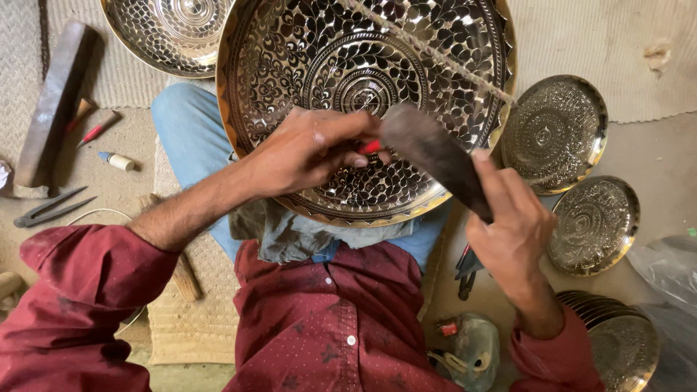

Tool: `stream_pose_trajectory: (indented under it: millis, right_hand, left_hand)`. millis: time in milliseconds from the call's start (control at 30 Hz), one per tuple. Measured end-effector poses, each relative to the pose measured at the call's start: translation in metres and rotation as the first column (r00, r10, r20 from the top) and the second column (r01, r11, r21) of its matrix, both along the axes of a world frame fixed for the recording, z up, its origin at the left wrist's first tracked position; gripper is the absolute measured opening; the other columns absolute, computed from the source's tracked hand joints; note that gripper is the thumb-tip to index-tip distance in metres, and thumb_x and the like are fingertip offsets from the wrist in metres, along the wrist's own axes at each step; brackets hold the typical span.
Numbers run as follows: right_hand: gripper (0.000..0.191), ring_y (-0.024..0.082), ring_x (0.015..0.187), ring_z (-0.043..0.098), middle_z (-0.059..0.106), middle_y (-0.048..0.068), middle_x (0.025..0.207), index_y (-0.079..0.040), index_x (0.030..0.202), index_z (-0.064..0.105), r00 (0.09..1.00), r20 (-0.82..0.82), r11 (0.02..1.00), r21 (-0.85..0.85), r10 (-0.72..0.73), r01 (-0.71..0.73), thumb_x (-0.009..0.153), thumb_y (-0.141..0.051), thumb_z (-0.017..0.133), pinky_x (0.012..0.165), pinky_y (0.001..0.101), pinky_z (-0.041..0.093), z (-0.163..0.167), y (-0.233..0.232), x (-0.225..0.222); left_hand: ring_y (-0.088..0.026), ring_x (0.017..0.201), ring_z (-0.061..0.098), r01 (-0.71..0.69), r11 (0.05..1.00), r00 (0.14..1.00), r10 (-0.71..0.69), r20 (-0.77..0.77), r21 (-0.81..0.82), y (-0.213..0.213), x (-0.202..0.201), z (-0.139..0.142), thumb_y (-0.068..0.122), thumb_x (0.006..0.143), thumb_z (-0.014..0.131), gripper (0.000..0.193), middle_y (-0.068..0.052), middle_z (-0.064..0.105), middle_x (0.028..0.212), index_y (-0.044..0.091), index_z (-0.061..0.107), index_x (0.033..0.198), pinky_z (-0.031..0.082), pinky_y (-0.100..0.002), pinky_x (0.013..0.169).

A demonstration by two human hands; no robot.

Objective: The person sits cross-legged with a large decorative brass tray on their lap, holding a small red-tipped punch against the tray's surface with one hand and striking it with a wooden mallet in the other. They repeatedly reposition the punch around the tray's embossed pattern, working the design across the metal surface.

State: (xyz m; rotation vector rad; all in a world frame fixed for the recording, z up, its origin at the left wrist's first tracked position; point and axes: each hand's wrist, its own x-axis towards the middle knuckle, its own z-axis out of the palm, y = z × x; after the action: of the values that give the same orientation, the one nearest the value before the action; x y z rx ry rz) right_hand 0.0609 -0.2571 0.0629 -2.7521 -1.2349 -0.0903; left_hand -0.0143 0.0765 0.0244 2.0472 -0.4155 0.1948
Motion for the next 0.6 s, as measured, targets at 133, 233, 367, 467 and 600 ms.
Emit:
stream_pose_trajectory:
  millis: [133,233,367,467,600]
  right_hand:
    - [0.084,0.021,0.077,0.064,0.063,0.008,0.099,-0.013,0.161,0.032,0.886,-0.461,0.809,0.542,0.059,0.228,0.09,0.006,0.073,0.072,0.0333,0.056,-0.001,0.003,-0.005]
    - [0.073,0.021,0.076,0.063,0.063,0.008,0.099,-0.019,0.152,0.043,0.939,-0.336,0.864,0.492,0.077,0.105,0.091,0.008,0.073,0.067,0.0334,0.055,0.0,0.007,-0.003]
    - [0.081,0.024,0.077,0.065,0.063,0.011,0.103,-0.013,0.157,0.043,0.994,-0.079,0.959,0.279,0.079,-0.054,0.084,0.008,0.071,0.066,0.0375,0.053,0.005,0.008,-0.002]
    - [0.074,0.024,0.076,0.064,0.062,0.01,0.101,-0.012,0.155,0.047,0.998,0.031,0.954,0.292,0.058,-0.065,0.089,0.01,0.073,0.064,0.0386,0.052,0.008,0.005,-0.002]
    - [0.063,0.02,0.08,0.066,0.066,0.008,0.104,-0.002,0.148,0.047,0.992,-0.127,0.876,0.48,0.023,0.041,0.091,0.006,0.073,0.066,0.0333,0.055,0.01,0.007,-0.006]
  left_hand:
    - [-0.017,0.085,0.077,0.035,0.987,0.999,-0.035,0.003,-0.158,-0.001,0.003,-0.008,-0.001,0.101,0.064,0.033,-0.006,0.078,0.116,0.007,0.057,0.132,0.063,-0.028,0.061]
    - [-0.016,0.092,0.08,0.024,0.996,1.0,-0.023,0.012,-0.091,0.0,0.0,-0.012,0.0,0.099,0.069,0.026,-0.006,0.079,0.113,0.006,0.058,0.123,0.067,-0.027,0.067]
    - [-0.019,0.101,0.079,0.002,0.982,0.999,-0.01,-0.042,-0.188,0.001,-0.003,-0.013,-0.01,0.099,0.062,0.029,-0.009,0.076,0.117,0.003,0.058,0.125,0.066,-0.027,0.075]
    - [-0.019,0.1,0.08,0.017,0.989,0.998,-0.025,-0.053,-0.148,0.002,-0.005,-0.01,-0.012,0.097,0.062,0.031,-0.007,0.077,0.114,0.004,0.06,0.124,0.066,-0.027,0.076]
    - [-0.018,0.098,0.08,0.05,0.991,0.996,-0.059,-0.069,-0.121,0.002,-0.01,-0.006,-0.013,0.092,0.061,0.041,-0.006,0.078,0.114,0.007,0.061,0.127,0.066,-0.027,0.067]
